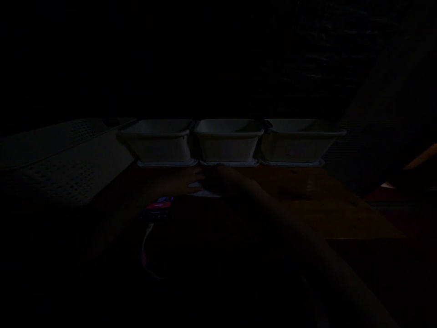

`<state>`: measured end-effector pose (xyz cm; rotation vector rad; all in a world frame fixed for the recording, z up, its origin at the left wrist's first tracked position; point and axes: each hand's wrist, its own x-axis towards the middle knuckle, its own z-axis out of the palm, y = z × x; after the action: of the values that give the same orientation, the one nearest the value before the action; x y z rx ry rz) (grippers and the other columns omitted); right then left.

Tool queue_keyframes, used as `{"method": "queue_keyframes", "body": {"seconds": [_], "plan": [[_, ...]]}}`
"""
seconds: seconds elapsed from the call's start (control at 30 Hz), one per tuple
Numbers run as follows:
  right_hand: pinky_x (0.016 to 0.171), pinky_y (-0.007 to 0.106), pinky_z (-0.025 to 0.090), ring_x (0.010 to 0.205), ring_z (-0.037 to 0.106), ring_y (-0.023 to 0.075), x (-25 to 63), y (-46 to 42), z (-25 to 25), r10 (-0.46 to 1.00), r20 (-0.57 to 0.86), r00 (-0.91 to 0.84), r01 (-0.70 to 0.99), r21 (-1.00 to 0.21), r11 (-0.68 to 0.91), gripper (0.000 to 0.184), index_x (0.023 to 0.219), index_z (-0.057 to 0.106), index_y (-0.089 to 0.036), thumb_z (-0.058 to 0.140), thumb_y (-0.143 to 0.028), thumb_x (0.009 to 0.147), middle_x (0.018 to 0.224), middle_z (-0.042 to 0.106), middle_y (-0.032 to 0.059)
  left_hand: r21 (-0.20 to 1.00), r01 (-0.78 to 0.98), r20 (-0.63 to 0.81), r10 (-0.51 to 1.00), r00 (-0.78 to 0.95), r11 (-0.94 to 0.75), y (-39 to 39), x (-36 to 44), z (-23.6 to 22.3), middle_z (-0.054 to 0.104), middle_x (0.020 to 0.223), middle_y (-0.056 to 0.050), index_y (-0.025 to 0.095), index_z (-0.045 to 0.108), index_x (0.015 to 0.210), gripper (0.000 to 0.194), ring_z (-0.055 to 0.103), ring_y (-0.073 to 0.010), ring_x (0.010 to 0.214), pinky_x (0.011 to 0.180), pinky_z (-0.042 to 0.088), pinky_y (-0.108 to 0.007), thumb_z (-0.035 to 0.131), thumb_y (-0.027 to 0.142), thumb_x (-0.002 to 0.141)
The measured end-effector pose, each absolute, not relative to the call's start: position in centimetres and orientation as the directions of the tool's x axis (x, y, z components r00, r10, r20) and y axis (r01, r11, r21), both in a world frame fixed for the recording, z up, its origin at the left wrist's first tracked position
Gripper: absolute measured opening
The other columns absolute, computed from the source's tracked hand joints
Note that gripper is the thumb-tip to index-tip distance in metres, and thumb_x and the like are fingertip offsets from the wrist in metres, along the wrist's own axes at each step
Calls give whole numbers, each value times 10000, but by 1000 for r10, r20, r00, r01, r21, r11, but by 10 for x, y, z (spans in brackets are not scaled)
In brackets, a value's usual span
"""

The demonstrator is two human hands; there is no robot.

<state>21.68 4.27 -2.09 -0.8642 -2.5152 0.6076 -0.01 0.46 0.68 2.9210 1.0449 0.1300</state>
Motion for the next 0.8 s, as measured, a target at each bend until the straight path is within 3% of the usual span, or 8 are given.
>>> {"method": "queue_keyframes", "body": {"seconds": [0.1,0.2,0.5,0.67,0.8], "plan": [[893,334,544,1014,710,206,222,40,-13,565,313,-763,337,-554,761,376,1269,688,-139,636,-261,918,1229,730,146,39,654,57,655,754,-756,3,1,8,565,1451,-108,200,616,1326,328,539,-232,1330,1084,437,-336,600,268,1006],[948,355,538,1088,696,215,226,38,-7,536,352,-767,305,-535,788,384,1300,678,-159,602,-269,941,1280,714,140,21,672,33,672,740,-741,1,3,10,631,1349,-99,200,658,1254,266,590,-232,1249,1029,466,-322,596,281,1009],[916,367,546,1033,712,227,224,33,-3,567,304,-765,344,-552,760,356,1237,702,-129,630,-238,906,1208,742,148,53,630,70,632,772,-775,4,0,7,571,1443,-123,209,607,1374,378,546,-253,1315,1097,432,-368,601,271,1001],[783,317,557,884,719,203,224,31,-4,644,213,-735,443,-568,694,325,1168,724,-103,658,-263,893,1140,759,158,53,614,94,616,782,-788,4,-1,8,494,1534,-107,226,566,1425,436,464,-252,1416,1166,380,-368,621,253,993],[860,333,559,946,716,195,224,35,-8,585,286,-759,372,-548,750,335,1201,708,-112,644,-261,908,1187,747,156,41,622,80,623,778,-782,3,-1,8,507,1525,-141,186,613,1364,369,519,-256,1365,1131,417,-370,605,247,1000]]}}
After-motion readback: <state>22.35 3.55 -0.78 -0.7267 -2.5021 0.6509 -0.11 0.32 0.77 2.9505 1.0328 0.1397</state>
